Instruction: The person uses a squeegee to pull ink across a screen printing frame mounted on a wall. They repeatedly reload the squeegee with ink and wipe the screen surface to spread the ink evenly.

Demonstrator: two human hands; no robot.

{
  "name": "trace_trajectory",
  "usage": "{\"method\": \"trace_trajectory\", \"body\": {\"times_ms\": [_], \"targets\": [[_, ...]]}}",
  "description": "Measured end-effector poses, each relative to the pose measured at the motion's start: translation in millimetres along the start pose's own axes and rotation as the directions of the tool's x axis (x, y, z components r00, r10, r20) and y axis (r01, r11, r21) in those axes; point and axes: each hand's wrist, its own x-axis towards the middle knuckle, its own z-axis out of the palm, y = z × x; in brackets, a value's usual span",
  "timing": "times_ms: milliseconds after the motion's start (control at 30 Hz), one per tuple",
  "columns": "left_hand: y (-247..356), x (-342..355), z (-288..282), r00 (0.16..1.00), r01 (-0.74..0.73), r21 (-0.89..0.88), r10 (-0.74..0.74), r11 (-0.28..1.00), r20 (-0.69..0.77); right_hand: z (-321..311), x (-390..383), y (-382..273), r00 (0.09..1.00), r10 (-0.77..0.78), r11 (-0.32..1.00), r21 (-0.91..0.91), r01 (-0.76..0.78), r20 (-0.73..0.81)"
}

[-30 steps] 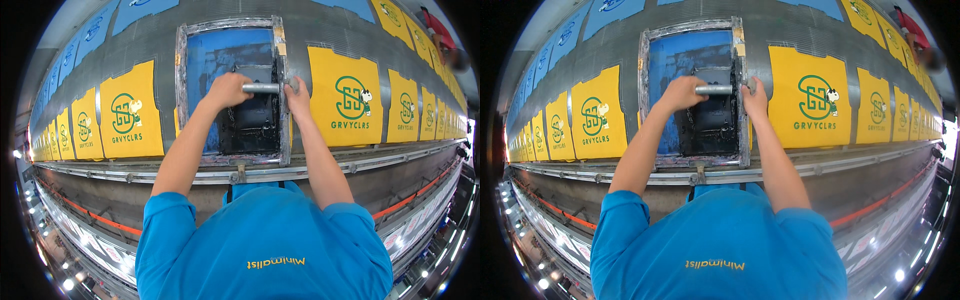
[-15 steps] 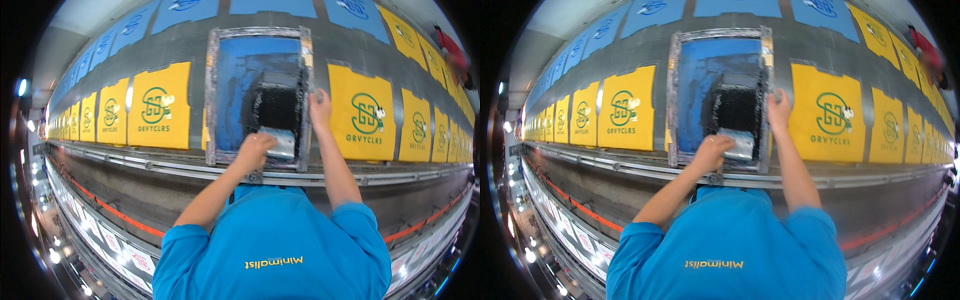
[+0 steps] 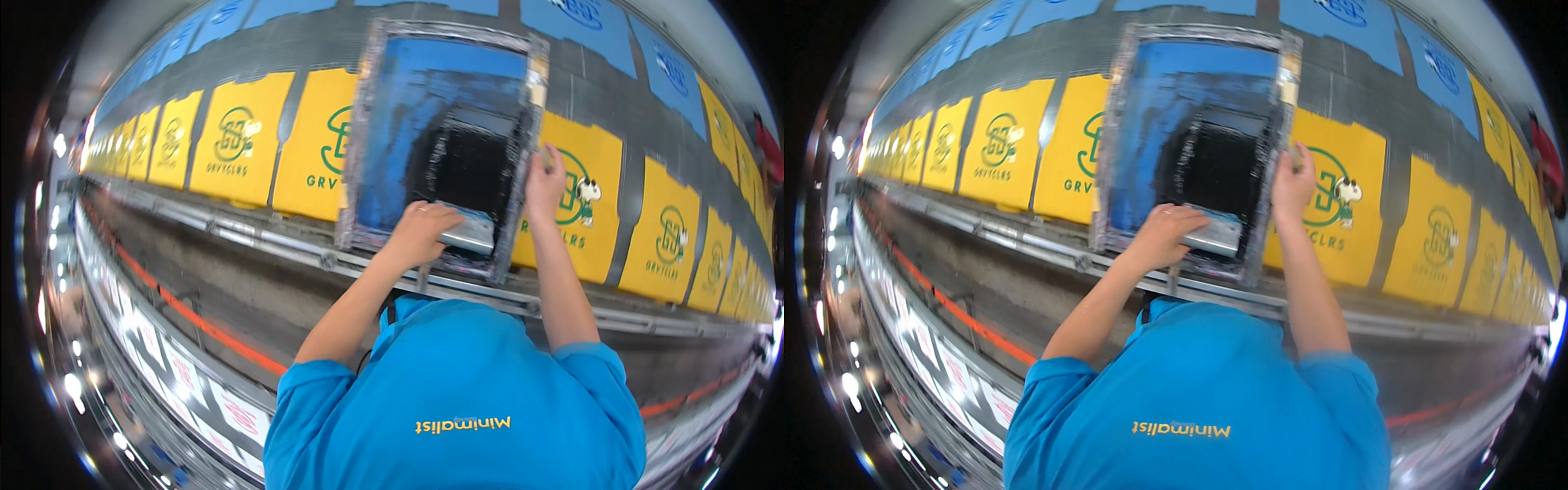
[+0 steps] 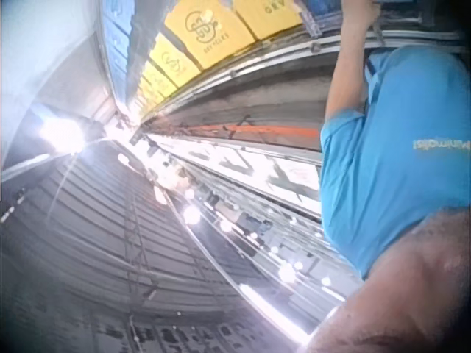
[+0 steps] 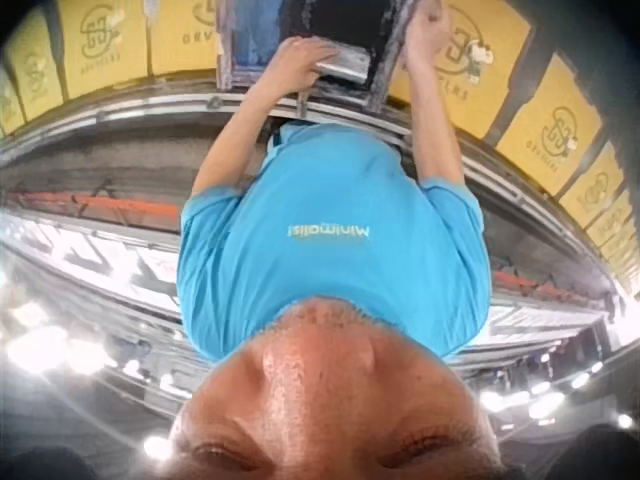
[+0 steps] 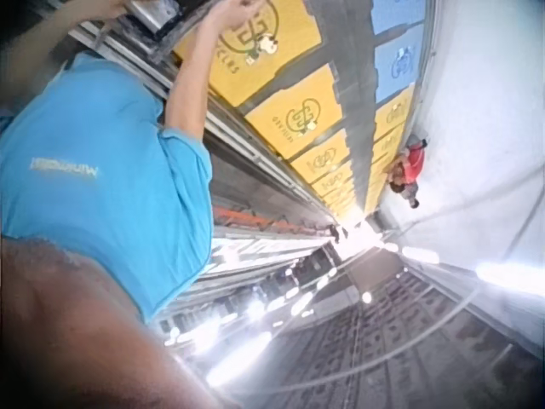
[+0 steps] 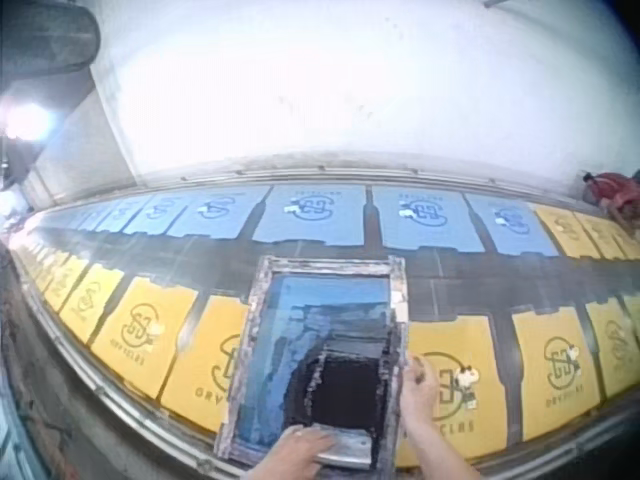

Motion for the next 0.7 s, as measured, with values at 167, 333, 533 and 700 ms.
{"method": "trace_trajectory", "body": {"times_ms": [167, 333, 533, 700], "targets": [[-86.9, -62.5, -56.0, 0.996, 0.083, 0.045, -0.082, 0.996, -0.018, 109.9, -59.4, -16.6, 0.994, 0.108, 0.993, 0.047, -0.109, 0.021], [-114.0, -81.7, -92.2, 0.994, -0.039, 0.165, 0.021, 0.985, 0.11, 159.2, -74.5, -19.5, 0.995, 0.097, 0.994, -0.046, -0.097, -0.007], [-141.8, -26.9, -132.1, 0.994, -0.106, 0.176, 0.1, 0.979, 0.043, 168.9, -84.7, -17.7, 0.993, 0.118, 0.981, -0.154, -0.115, 0.014], [-179.5, 72.0, -164.9, 0.992, -0.117, 0.129, 0.111, 0.985, 0.055, 172.3, -88.2, -15.9, 0.994, 0.104, 0.981, -0.167, -0.097, 0.033]]}}
